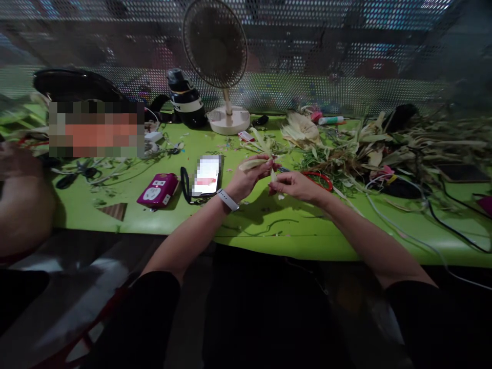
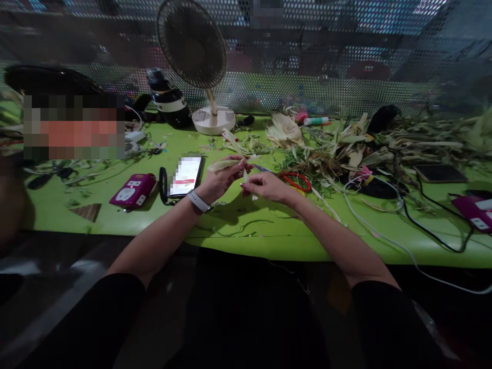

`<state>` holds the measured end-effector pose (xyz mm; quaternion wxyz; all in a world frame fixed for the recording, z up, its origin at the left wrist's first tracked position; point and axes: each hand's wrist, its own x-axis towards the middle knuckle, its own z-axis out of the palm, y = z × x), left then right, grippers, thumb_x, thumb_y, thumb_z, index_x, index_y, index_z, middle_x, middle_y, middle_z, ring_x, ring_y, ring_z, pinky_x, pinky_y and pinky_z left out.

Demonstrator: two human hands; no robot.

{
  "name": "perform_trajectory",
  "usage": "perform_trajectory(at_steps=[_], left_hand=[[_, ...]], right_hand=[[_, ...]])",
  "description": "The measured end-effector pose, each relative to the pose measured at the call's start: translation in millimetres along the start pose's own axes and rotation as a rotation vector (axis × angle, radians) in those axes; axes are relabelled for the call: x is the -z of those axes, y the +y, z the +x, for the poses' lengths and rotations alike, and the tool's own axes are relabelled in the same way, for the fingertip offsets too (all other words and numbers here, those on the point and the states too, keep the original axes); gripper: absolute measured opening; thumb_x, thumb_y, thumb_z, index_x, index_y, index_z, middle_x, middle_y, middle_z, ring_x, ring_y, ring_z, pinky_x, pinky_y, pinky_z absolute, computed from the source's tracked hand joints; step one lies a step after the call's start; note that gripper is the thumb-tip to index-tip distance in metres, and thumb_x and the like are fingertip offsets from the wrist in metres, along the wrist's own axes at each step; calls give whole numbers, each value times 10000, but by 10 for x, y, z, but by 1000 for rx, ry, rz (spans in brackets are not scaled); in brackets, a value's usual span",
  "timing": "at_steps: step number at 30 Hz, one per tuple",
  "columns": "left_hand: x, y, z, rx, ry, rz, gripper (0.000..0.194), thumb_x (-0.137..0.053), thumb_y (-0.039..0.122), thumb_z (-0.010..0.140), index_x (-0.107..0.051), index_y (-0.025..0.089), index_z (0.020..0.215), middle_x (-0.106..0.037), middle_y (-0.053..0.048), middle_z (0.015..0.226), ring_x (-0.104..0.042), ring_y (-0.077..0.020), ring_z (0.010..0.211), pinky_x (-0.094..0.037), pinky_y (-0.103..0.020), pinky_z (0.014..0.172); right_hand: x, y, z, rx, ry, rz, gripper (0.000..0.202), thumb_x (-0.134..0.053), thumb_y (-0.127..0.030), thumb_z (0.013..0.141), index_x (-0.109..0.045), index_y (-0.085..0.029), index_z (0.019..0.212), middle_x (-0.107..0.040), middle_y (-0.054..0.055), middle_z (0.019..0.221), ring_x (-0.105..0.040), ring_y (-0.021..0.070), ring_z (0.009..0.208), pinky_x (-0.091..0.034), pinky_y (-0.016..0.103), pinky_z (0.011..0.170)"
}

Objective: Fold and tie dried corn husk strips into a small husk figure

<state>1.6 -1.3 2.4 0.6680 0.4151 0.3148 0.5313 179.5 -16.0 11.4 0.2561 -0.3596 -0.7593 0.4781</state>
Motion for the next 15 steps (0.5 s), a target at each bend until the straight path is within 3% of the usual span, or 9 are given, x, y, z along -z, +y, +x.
perform_trajectory(at_steps=[2, 4, 6, 8, 11, 15], left_hand=[[12, 36, 9, 55, 35, 33, 237, -768, 211, 751, -618, 165, 929, -679, 13, 799, -674, -100, 780, -517, -205, 670], [21, 52, 18, 106, 37, 76, 200, -723, 216, 780, -630, 162, 949, -637, 19, 742, -621, -79, 686, -424, -163, 531], [24, 41, 22, 117, 3, 98, 197, -725, 232, 780, -639, 157, 941, -592, 29, 699, -554, -60, 605, -337, -157, 463], [21, 14, 23, 80, -31, 108, 229, -762, 249, 758, -644, 158, 932, -547, 47, 663, -479, -41, 545, -295, -161, 451], [9, -20, 18, 12, -46, 194, 255, -798, 267, 742, -665, 154, 928, -496, 66, 604, -388, -28, 491, -269, -177, 454], [-12, -22, 6, 34, -19, 375, 211, -774, 302, 782, -687, 146, 895, -553, 35, 610, -429, -45, 512, -281, -196, 468]], right_hand=[[65, -20, -19, 26, 192, -98, 433, -647, -607, 827, -700, -182, 761, -668, 41, 721, -566, 160, 658, -424, 313, 638], [129, -26, -26, 114, 462, -237, 384, -623, -570, 862, -683, -194, 813, -677, 63, 811, -592, 196, 762, -446, 346, 717], [165, -4, -14, 200, 605, -375, 352, -625, -553, 865, -672, -204, 864, -688, 87, 919, -603, 236, 893, -448, 382, 818], [159, 41, 11, 193, 534, -436, 367, -628, -569, 858, -663, -204, 887, -695, 93, 934, -605, 247, 906, -443, 383, 821], [106, 104, 38, 101, 389, -393, 403, -559, -591, 897, -642, -201, 845, -678, 57, 793, -579, 197, 735, -417, 333, 705], [52, 116, 36, 99, 347, -359, 406, -529, -576, 918, -620, -206, 779, -643, 23, 695, -532, 163, 649, -387, 306, 663]])
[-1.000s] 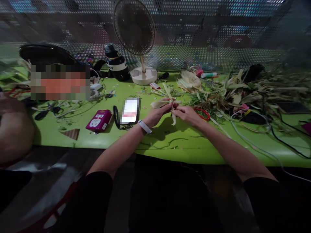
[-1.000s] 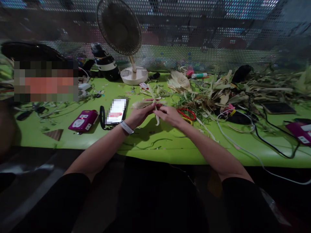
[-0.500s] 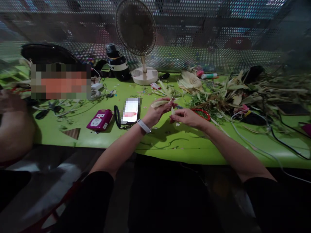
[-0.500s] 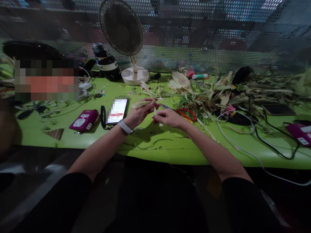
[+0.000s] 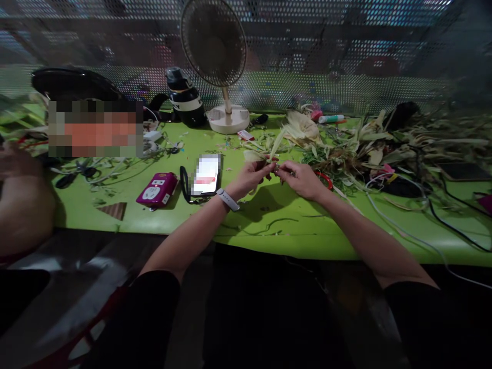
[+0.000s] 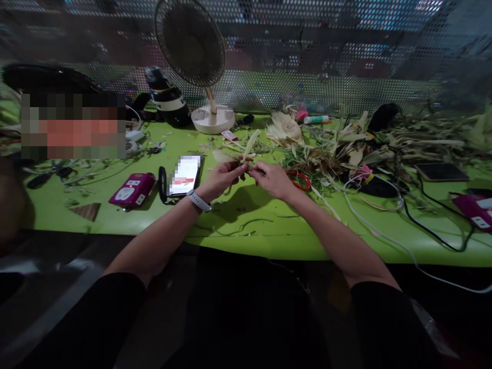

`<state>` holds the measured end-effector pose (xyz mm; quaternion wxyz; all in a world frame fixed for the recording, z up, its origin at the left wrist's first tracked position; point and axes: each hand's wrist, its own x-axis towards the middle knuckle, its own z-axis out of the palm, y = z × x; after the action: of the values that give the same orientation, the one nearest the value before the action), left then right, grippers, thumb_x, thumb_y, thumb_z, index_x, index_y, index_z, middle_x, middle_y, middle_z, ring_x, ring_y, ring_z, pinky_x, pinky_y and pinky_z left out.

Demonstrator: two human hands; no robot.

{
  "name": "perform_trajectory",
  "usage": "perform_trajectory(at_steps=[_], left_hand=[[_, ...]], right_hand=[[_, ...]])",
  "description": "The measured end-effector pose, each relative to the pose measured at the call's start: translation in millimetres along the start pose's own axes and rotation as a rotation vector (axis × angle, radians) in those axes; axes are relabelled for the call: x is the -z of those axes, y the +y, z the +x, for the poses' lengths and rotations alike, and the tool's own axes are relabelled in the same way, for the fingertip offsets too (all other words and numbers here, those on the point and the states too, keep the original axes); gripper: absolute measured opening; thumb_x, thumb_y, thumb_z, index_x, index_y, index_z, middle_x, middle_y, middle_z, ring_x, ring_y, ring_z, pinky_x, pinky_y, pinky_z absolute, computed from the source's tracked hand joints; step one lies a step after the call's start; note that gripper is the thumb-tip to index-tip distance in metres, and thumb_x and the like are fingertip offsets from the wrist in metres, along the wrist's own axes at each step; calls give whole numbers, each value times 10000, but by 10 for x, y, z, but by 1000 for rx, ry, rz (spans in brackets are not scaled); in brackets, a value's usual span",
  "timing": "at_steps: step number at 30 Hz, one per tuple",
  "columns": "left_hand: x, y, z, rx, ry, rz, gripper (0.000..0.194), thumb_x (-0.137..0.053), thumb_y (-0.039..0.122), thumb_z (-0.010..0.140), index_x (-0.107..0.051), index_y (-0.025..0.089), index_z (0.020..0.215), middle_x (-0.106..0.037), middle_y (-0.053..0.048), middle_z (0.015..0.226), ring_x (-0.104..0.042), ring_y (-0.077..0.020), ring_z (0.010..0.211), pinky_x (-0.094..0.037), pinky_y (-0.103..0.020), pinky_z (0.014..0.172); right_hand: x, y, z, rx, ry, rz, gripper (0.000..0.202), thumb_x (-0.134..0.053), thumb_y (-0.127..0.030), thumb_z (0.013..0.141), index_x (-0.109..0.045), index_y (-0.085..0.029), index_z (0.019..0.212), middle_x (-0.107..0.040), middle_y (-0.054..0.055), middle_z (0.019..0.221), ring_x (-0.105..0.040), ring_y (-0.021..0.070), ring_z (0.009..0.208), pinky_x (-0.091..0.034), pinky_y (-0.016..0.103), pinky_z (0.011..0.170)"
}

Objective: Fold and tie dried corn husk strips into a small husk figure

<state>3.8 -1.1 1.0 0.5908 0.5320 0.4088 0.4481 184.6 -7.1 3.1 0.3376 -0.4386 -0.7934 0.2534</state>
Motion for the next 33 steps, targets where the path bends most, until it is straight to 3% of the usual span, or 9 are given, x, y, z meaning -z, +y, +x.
perform_trajectory(at_steps=[12, 19, 22, 24, 26, 29, 33], left_hand=[[2, -8, 14, -139, -1, 35, 80, -730, 213, 818, -655, 189, 804, -452, 47, 591, -390, -74, 552, -330, -224, 534], [53, 44, 44, -188, 47, 101, 106, -761, 165, 766, -657, 187, 771, -541, 28, 620, -511, -103, 648, -409, -220, 616], [63, 9, 74, -174, -37, 154, 95, -763, 165, 749, -669, 166, 755, -612, 11, 660, -537, -100, 649, -430, -222, 639], [61, -25, 66, -170, -113, 217, 85, -763, 179, 742, -697, 151, 788, -663, -12, 711, -550, -102, 650, -443, -228, 651], [54, -50, 34, -189, -149, 261, 109, -770, 205, 737, -711, 150, 810, -689, -30, 752, -558, -107, 652, -452, -234, 654], [41, -62, -23, -225, -201, 314, 154, -807, 243, 707, -715, 162, 800, -697, -48, 778, -573, -124, 669, -457, -244, 660], [17, -68, -36, -229, -242, 277, 158, -809, 214, 694, -708, 162, 805, -692, -48, 797, -598, -131, 724, -476, -259, 713]], right_hand=[[-3, -74, -28, 27, -162, 30, 341, -542, -440, 915, -565, -210, 665, -636, 15, 639, -550, 156, 624, -385, 294, 644], [-39, -95, -55, -2, -185, 40, 285, -537, -372, 907, -610, -204, 688, -658, 15, 642, -554, 156, 614, -390, 298, 630], [32, -139, -89, 50, -6, -125, 240, -572, -369, 884, -655, -201, 734, -664, 40, 698, -560, 177, 655, -411, 324, 661], [77, -155, -100, 143, 221, -277, 221, -601, -391, 872, -702, -198, 832, -684, 82, 832, -596, 233, 818, -440, 377, 779], [81, -144, -91, 223, 346, -367, 260, -620, -419, 873, -728, -206, 976, -688, 109, 999, -589, 286, 1005, -429, 437, 906], [14, -90, -55, 280, 290, -333, 293, -650, -421, 879, -727, -253, 1106, -675, 90, 1147, -574, 293, 1129, -406, 475, 1002], [8, -57, -27, 283, 231, -96, 184, -614, -370, 921, -758, -279, 990, -705, 61, 1078, -606, 261, 1104, -409, 473, 1040]])
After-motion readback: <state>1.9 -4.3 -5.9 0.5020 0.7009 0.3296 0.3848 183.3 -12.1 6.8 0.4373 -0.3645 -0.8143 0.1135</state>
